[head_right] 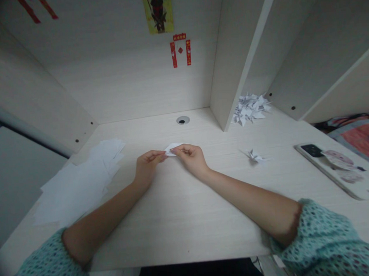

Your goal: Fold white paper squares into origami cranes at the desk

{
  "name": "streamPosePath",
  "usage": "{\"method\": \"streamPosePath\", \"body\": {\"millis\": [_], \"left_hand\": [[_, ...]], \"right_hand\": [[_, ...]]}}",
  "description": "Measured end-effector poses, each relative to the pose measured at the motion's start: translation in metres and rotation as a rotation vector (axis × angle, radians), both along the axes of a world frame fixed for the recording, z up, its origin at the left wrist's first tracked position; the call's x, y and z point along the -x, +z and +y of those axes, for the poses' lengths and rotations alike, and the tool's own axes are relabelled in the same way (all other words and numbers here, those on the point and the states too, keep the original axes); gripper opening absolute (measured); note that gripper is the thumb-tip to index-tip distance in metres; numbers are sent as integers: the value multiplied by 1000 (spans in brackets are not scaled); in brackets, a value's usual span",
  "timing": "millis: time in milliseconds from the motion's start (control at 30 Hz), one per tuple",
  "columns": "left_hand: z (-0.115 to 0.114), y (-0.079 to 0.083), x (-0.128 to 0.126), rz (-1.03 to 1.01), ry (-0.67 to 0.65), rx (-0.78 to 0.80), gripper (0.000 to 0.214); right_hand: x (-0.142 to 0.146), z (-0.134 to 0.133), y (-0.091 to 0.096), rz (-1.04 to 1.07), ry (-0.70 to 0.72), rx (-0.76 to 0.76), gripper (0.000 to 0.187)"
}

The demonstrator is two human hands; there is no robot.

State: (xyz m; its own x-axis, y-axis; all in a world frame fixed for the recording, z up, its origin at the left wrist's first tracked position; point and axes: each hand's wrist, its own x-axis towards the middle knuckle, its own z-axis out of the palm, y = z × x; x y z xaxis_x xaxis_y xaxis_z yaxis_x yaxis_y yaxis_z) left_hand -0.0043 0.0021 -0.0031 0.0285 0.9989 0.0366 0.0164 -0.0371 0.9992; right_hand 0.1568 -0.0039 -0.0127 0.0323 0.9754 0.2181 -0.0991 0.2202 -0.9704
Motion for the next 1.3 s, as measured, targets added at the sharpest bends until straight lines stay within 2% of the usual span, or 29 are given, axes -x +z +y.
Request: {"method": "streamPosePath", "body": {"millis": [267,600,867,1067,1300], "left_hand": [[0,-1,0,23,-4,-21,21],[-1,0,1,8,-75,-16,26],[3,-1,1,-41,-33,5,27],[3,-2,1,-19,-1,-11,21],[6,-5,1,-34,17,39,24]], "right_hand": [[-1,1,-2,-13,-12,-23,18],[-1,-1,0,-56,-40,-53,19],[-1,-2,2,-85,-114,-72,19],[-1,-3,3,-109,-104,-86,18],[0,-2,1,-84,-77,-63,20]]}}
